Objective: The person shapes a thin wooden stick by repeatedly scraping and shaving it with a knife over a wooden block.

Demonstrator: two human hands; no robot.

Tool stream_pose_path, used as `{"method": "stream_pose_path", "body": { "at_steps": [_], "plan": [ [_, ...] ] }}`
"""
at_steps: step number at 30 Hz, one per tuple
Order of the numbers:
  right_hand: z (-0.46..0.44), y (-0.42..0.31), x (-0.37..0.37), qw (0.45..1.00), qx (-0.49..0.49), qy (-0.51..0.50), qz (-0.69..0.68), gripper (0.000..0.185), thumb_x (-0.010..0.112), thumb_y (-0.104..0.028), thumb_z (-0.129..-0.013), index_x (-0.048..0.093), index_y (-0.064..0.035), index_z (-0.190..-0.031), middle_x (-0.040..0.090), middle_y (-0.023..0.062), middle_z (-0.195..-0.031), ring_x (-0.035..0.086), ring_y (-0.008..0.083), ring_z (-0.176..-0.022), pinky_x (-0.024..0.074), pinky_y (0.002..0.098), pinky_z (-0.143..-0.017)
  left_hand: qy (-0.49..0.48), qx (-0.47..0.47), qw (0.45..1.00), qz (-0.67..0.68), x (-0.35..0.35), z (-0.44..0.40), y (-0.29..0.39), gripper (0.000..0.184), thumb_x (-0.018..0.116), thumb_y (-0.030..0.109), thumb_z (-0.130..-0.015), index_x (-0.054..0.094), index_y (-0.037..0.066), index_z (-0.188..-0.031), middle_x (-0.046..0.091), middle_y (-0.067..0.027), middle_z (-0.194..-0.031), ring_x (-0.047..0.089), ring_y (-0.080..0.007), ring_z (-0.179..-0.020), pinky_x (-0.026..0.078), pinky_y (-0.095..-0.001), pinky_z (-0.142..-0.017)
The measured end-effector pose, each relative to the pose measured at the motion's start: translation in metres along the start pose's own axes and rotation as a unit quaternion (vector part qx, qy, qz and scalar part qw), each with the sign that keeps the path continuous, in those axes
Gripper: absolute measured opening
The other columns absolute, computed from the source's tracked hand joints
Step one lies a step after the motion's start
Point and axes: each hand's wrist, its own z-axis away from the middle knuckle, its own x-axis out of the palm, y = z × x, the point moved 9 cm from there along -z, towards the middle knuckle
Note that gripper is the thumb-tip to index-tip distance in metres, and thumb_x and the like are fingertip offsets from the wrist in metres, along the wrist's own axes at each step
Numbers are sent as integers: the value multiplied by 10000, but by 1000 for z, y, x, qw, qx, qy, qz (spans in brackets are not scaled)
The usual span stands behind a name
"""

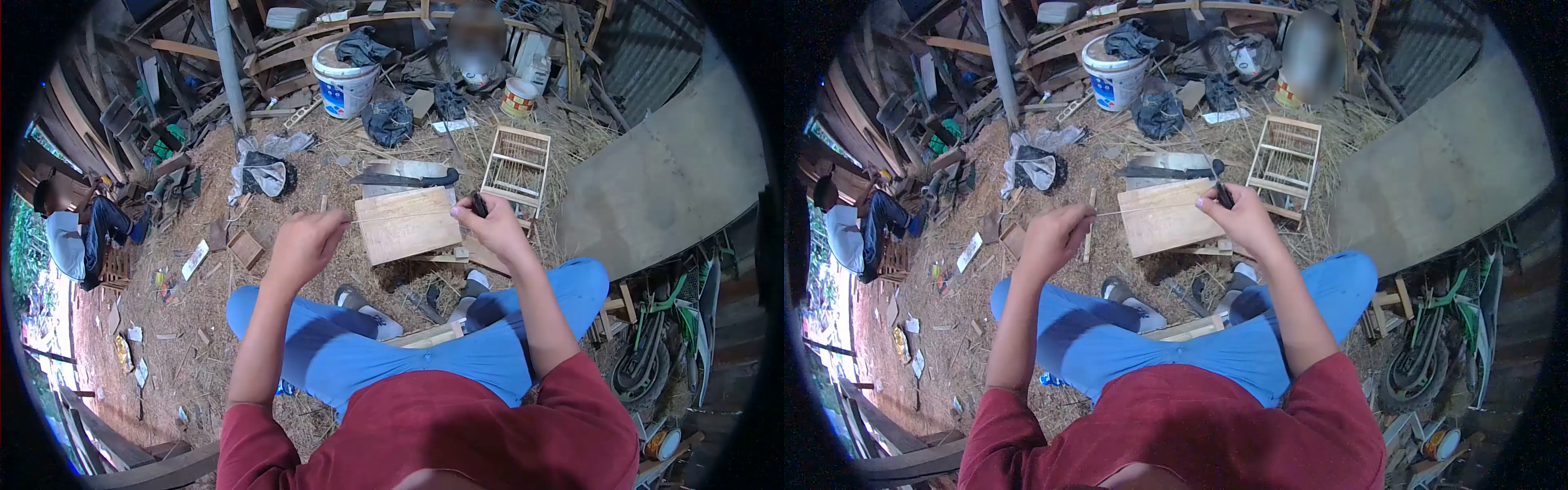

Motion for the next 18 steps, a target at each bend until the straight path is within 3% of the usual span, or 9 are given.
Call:
{"method": "stream_pose_path", "body": {
  "at_steps": [2,3,6,8,12,15,18],
  "plan": [
    [-8,4,-8,998,34,10,47,213,783,-204,-892,690,-14,-911,668,-16,-788,555,59,-713,460,260,-663,-15,-8,1000,14,12,0,-4,78,664,111,-900,654,71,-967,681,-141,-790,662,-364,-736,507,-449,-655],
    [-13,1,-9,998,-5,12,60,215,780,-211,-891,691,-17,-912,664,-17,-774,552,58,-700,458,264,-651,-15,-8,1000,17,18,-1,-6,78,664,111,-900,654,71,-967,681,-141,-790,662,-364,-736,507,-449,-655],
    [-23,9,-15,996,18,17,88,229,768,-226,-894,701,-15,-952,677,-3,-803,570,64,-727,467,264,-672,-15,-33,995,96,34,-3,-16,92,640,136,-918,650,73,-984,682,-159,-797,647,-372,-687,500,-439,-614],
    [-30,8,-18,995,-12,43,94,244,757,-237,-899,703,-14,-982,685,12,-821,582,76,-743,477,272,-690,-33,-97,983,155,49,-4,-32,111,626,143,-937,639,50,-995,674,-167,-792,643,-354,-668,496,-422,-606],
    [-42,24,-22,982,-78,130,108,309,729,-280,-917,702,-14,-1070,713,75,-882,626,125,-803,504,299,-761,-32,-133,968,212,95,4,-67,143,623,171,-957,632,35,-1002,651,-174,-767,630,-314,-637,485,-406,-606],
    [-49,58,-8,982,-63,140,110,311,719,-293,-923,699,-24,-1078,722,110,-898,648,149,-825,511,317,-786,-8,-179,952,246,164,29,-114,176,612,201,-978,632,29,-1012,641,-183,-758,617,-266,-645,483,-392,-624],
    [-47,94,19,974,2,123,192,479,659,-460,-935,695,-5,-1077,725,207,-937,706,310,-866,528,377,-799,-31,-244,929,277,227,55,-149,196,609,215,-980,634,23,-1011,657,-177,-773,620,-281,-667,489,-400,-650]
  ]
}}
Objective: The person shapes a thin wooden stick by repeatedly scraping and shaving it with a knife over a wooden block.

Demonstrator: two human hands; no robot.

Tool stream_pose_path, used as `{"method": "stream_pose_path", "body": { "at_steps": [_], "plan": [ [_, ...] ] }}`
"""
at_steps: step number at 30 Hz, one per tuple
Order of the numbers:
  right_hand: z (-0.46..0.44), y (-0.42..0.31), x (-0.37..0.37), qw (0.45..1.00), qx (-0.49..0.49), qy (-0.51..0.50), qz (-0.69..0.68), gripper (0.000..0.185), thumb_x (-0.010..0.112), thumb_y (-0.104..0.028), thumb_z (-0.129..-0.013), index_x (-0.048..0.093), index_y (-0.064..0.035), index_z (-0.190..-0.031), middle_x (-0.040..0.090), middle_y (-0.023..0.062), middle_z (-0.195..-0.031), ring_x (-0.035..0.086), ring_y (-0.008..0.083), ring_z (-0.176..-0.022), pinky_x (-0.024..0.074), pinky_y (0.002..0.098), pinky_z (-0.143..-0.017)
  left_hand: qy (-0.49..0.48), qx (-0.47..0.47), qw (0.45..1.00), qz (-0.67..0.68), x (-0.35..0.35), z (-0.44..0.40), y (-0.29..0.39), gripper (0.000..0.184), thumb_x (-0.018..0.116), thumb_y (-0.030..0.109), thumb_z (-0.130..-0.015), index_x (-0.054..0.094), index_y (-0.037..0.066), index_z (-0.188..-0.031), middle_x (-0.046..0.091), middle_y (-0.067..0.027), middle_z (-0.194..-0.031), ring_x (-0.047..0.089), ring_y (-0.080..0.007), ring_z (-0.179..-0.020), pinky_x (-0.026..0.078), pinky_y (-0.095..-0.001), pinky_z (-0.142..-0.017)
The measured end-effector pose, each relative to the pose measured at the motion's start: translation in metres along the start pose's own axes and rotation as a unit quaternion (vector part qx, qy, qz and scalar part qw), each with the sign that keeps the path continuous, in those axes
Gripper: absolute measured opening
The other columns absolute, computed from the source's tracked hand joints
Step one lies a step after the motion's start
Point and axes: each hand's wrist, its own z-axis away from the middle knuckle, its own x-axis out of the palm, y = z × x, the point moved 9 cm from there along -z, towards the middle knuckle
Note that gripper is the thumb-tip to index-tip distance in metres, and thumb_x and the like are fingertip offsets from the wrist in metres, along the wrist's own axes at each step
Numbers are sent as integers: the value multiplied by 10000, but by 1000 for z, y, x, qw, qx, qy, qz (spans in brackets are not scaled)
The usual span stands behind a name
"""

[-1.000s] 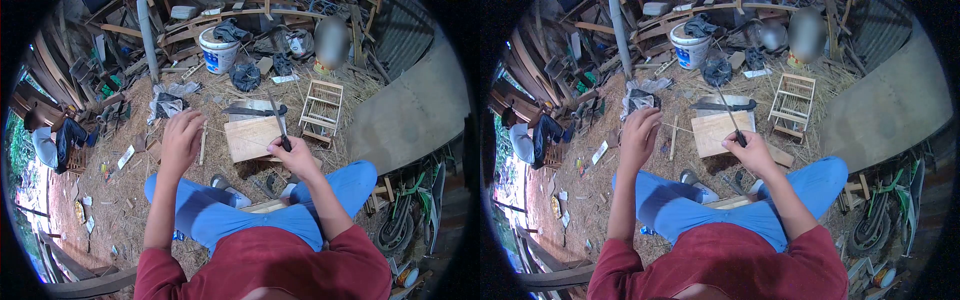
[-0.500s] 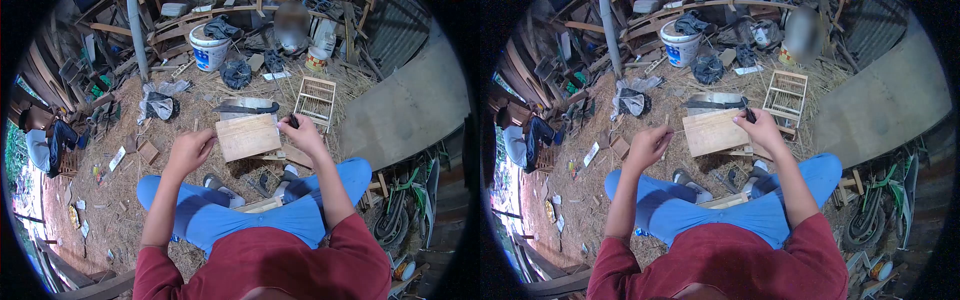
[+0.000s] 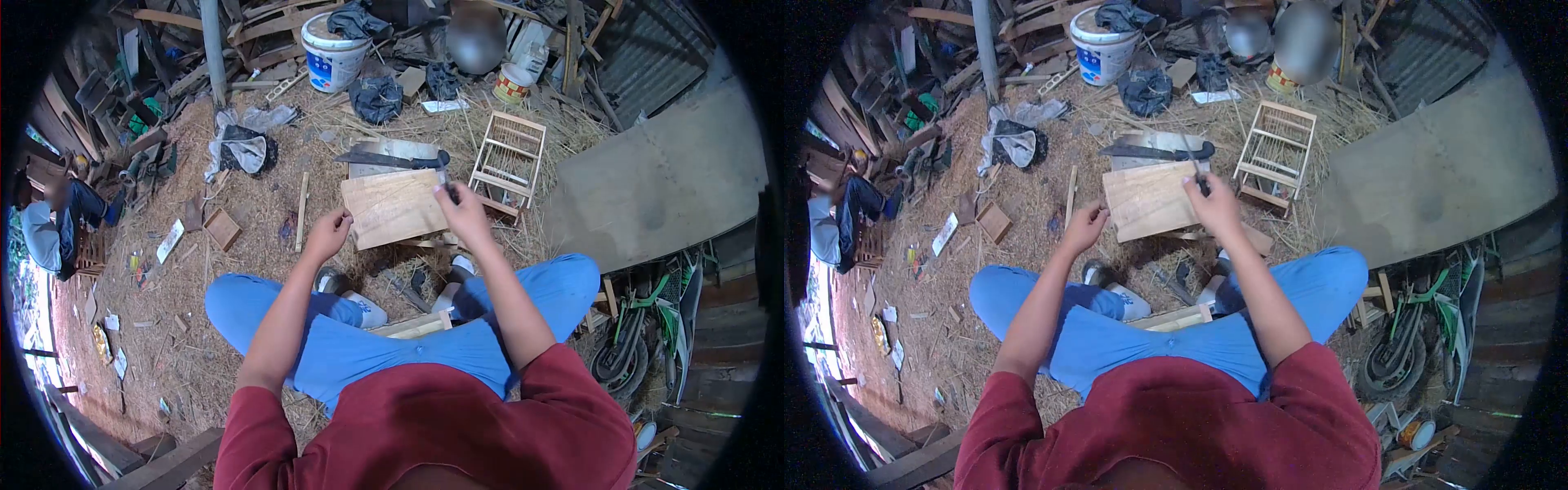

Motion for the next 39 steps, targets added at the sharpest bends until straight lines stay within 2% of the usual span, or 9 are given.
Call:
{"method": "stream_pose_path", "body": {
  "at_steps": [2,4,8,10,17,21,23,26,39],
  "plan": [
    [6,24,37,999,23,-31,-21,580,585,-548,-950,681,17,-1040,704,268,-933,690,421,-909,518,460,-805,-11,-18,1000,-3,11,-2,-23,214,608,231,-978,638,21,-1003,672,-173,-806,637,-297,-710,498,-410,-678],
    [22,53,75,992,86,-92,15,591,511,-548,-989,675,19,-1012,693,286,-941,674,455,-922,511,484,-805,-35,-44,998,-1,19,-1,-38,211,608,229,-970,639,20,-989,681,-182,-843,658,-310,-754,506,-425,-694],
    [56,98,137,976,116,-174,61,599,410,-519,-1036,676,18,-1013,688,292,-977,651,481,-963,498,527,-863,-27,-25,998,-41,25,3,-56,224,619,241,-952,642,20,-974,684,-190,-853,667,-335,-780,512,-447,-708],
    [66,98,152,969,97,-200,109,608,397,-523,-1038,681,15,-1021,689,291,-998,648,484,-981,494,540,-882,-58,-73,993,-67,32,1,-70,240,634,263,-932,650,25,-959,683,-197,-847,667,-362,-788,514,-464,-720],
    [70,92,179,971,46,-199,125,587,411,-503,-1045,674,21,-1016,688,290,-965,649,484,-938,493,534,-854,-76,-72,992,-71,46,2,-84,248,644,282,-912,662,38,-948,680,-206,-841,669,-379,-800,520,-473,-724],
    [74,92,188,964,77,-205,150,603,398,-538,-1030,692,-11,-1015,692,290,-990,657,478,-969,503,562,-868,-69,-88,993,-39,51,4,-93,231,641,284,-901,659,56,-934,682,-187,-828,673,-361,-787,523,-468,-715],
    [78,89,189,974,37,-184,127,565,445,-496,-1037,672,10,-930,676,293,-870,655,486,-850,500,554,-776,-66,-90,993,-39,52,5,-95,224,640,285,-898,658,64,-929,682,-179,-823,674,-352,-783,523,-464,-711],
    [83,84,186,972,42,-180,143,554,459,-485,-1035,658,8,-879,663,285,-814,650,486,-807,499,555,-739,-71,-105,991,-32,54,4,-99,224,643,296,-894,658,75,-926,682,-170,-822,677,-343,-783,524,-457,-705],
    [79,92,178,970,2,-149,192,523,488,-475,-1024,650,-19,-827,670,258,-788,650,477,-760,502,565,-678,-84,-124,989,6,52,6,-89,195,651,235,-922,649,42,-949,651,-159,-797,627,-284,-735,501,-408,-711]
  ]
}}
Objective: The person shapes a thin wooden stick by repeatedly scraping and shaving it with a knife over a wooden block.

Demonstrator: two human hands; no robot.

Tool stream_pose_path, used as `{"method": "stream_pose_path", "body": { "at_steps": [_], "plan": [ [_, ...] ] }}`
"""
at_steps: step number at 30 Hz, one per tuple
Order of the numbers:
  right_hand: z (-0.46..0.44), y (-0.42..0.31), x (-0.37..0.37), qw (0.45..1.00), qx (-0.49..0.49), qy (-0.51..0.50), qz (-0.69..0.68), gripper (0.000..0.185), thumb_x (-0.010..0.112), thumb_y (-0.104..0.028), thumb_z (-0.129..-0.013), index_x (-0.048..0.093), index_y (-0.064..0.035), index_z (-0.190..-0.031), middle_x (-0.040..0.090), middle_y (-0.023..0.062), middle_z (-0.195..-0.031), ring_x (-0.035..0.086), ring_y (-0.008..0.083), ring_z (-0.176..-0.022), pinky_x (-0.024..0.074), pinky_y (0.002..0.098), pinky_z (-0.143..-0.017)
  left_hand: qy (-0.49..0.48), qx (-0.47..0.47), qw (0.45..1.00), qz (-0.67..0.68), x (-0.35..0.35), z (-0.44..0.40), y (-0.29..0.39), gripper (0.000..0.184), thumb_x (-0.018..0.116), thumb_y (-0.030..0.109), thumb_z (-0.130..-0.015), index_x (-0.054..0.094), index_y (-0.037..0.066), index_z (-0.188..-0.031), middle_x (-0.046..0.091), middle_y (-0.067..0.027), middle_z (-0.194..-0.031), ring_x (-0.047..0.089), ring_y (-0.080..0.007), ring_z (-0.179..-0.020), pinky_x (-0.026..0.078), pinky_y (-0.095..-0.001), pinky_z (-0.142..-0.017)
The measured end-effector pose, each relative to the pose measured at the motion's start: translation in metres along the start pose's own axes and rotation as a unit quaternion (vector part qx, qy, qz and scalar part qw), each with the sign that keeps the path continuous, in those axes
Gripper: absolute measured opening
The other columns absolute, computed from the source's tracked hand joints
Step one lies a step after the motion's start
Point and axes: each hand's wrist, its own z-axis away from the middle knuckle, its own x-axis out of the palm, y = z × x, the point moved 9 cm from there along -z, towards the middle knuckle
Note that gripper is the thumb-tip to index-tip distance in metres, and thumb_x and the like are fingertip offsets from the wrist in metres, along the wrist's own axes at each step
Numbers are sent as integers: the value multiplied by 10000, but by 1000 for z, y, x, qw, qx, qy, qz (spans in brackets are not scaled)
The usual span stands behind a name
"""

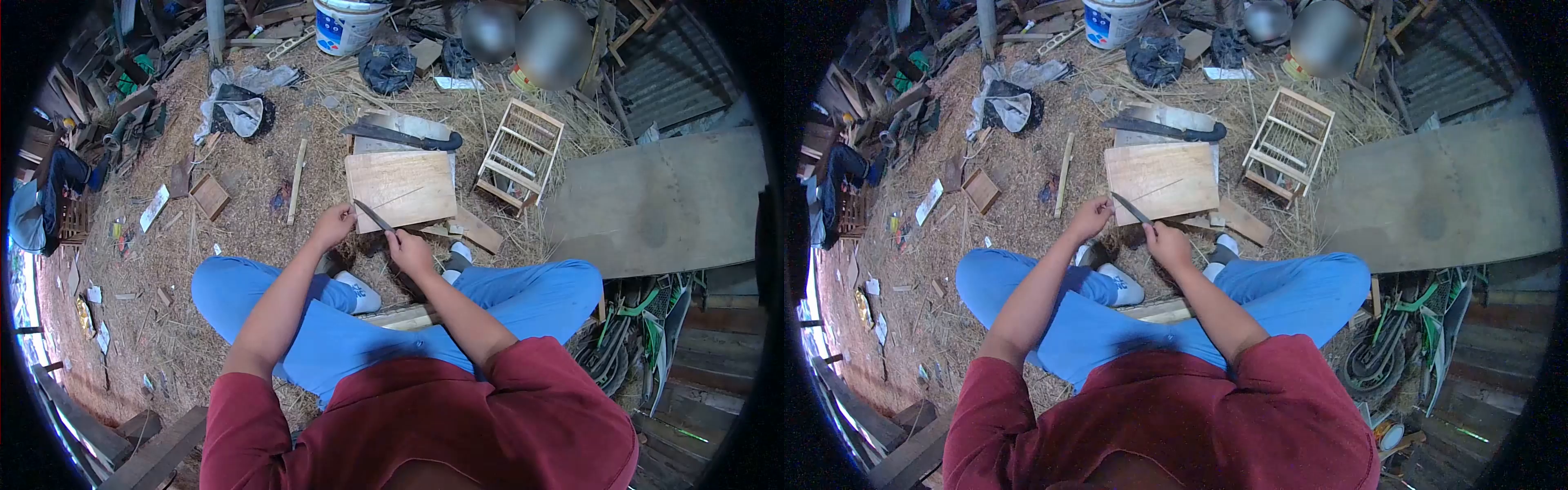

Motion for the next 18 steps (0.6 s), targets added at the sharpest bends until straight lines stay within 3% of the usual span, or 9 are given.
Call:
{"method": "stream_pose_path", "body": {
  "at_steps": [3,7,18],
  "plan": [
    [-5,30,-10,995,63,66,-37,528,459,-497,-1019,670,-46,-842,687,245,-786,673,465,-756,525,573,-698,12,17,1000,5,-1,1,1,194,651,232,-924,643,38,-940,645,-151,-782,619,-274,-723,495,-403,-698],
    [-1,5,-4,999,-9,-1,47,492,483,-483,-1014,672,-62,-843,682,229,-758,667,452,-710,509,574,-653,3,-4,1000,1,1,0,-3,198,650,230,-926,631,34,-922,635,-143,-762,610,-263,-708,487,-396,-682],
    [4,-8,-11,994,-71,74,35,483,561,-462,-984,620,-73,-703,656,182,-633,660,402,-591,523,534,-557,19,12,1000,13,0,3,2,223,654,257,-931,622,41,-887,616,-131,-728,577,-246,-669,477,-402,-654]
  ]
}}
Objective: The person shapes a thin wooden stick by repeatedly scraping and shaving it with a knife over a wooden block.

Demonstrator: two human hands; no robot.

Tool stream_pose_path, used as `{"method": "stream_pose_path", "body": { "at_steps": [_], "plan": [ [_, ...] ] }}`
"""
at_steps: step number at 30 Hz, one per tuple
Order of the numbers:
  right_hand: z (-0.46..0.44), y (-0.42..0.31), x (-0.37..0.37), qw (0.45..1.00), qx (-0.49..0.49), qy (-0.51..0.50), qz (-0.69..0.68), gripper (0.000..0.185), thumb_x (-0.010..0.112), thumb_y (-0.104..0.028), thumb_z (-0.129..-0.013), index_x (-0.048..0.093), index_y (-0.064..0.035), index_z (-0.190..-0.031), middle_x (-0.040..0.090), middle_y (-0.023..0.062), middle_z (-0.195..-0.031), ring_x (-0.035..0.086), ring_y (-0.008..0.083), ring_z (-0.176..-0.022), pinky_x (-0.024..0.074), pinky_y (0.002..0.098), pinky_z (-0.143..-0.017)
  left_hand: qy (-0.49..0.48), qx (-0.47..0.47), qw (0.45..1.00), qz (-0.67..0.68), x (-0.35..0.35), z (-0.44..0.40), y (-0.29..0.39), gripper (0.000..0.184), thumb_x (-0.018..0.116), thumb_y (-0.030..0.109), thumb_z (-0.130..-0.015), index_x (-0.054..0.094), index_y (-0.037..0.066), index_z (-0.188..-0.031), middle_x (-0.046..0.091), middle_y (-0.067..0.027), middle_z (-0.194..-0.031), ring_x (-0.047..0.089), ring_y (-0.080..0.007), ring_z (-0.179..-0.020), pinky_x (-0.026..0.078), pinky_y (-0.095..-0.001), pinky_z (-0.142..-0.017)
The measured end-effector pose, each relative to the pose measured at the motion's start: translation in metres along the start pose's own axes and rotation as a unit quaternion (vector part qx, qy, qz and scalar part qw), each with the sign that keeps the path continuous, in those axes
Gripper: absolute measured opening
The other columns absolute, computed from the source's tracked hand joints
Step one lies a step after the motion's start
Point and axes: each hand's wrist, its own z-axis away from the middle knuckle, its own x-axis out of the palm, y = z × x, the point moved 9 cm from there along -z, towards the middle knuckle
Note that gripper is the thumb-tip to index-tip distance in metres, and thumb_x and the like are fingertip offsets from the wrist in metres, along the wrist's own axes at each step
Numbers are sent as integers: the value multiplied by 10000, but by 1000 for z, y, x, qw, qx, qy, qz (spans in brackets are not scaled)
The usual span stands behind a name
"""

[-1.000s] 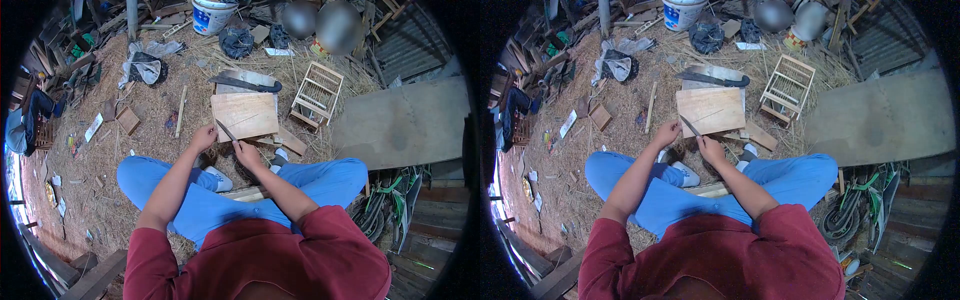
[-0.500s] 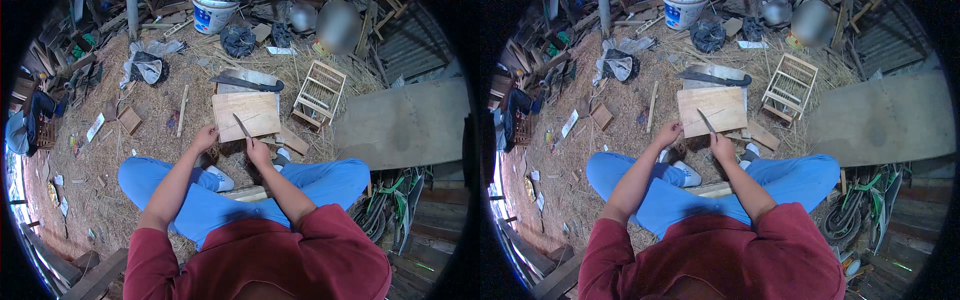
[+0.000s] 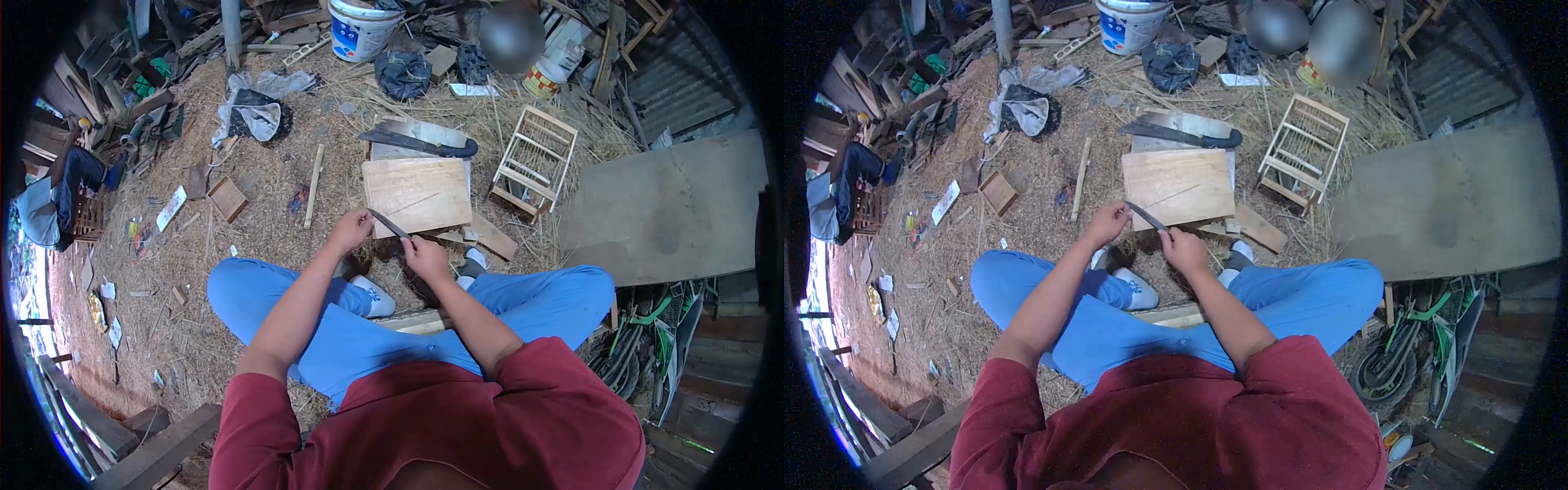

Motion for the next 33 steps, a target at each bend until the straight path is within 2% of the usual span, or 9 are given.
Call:
{"method": "stream_pose_path", "body": {
  "at_steps": [3,4,12,14,15,17,20,23,33],
  "plan": [
    [1,-1,-2,1000,-5,5,0,478,573,-457,-980,607,-79,-690,652,172,-626,663,387,-594,520,524,-549,24,9,1000,-15,0,-2,-2,220,661,253,-926,617,44,-876,601,-121,-702,555,-237,-646,473,-402,-646],
    [1,-1,-2,1000,-3,6,4,476,572,-457,-981,608,-80,-692,653,170,-628,664,387,-599,518,522,-549,9,-12,999,-36,1,-2,-4,217,662,226,-940,613,28,-866,594,-62,-705,528,-143,-666,454,-354,-626],
    [-2,-6,0,999,20,-29,20,487,530,-483,-992,635,-76,-746,668,173,-656,674,395,-636,525,533,-590,13,-47,997,54,8,-3,-20,239,658,231,-938,582,37,-820,545,-41,-693,479,-143,-665,441,-353,-637],
    [-7,-4,-1,999,20,-36,24,486,528,-485,-992,644,-74,-760,672,176,-666,677,399,-648,530,532,-603,0,-95,995,42,14,-9,-40,244,674,274,-898,692,33,-928,691,-131,-780,644,-217,-710,501,-396,-674],
    [-10,-4,-2,999,17,-43,27,486,526,-488,-992,653,-72,-775,677,180,-677,679,403,-659,535,531,-616,-4,-95,995,44,15,-7,-38,244,674,274,-898,692,33,-928,691,-131,-780,644,-217,-710,501,-396,-674],
    [-14,-3,-2,997,25,-70,33,493,526,-495,-989,659,-64,-790,679,186,-689,681,411,-672,541,528,-631,25,-92,991,94,12,-4,-33,227,667,249,-902,677,22,-890,673,-99,-743,619,-193,-669,487,-379,-625],
    [-21,-4,0,994,29,-107,22,501,518,-515,-985,671,-67,-820,692,191,-724,692,408,-731,545,531,-669,2,-112,982,152,16,-1,-32,213,667,228,-907,658,22,-856,644,-61,-718,581,-153,-636,458,-345,-574],
    [-15,-10,0,994,35,-98,26,508,505,-520,-988,677,-71,-827,698,191,-741,696,405,-756,547,529,-686,15,-126,976,175,13,3,-23,190,669,197,-906,640,24,-833,620,-30,-711,547,-123,-615,431,-319,-546],
    [-14,-10,-2,996,30,-65,47,505,514,-507,-987,678,-70,-795,691,189,-705,691,401,-675,550,527,-633,-7,-127,974,187,19,-2,-28,138,666,156,-892,636,38,-829,619,-23,-714,547,-116,-608,427,-298,-544]
  ]
}}
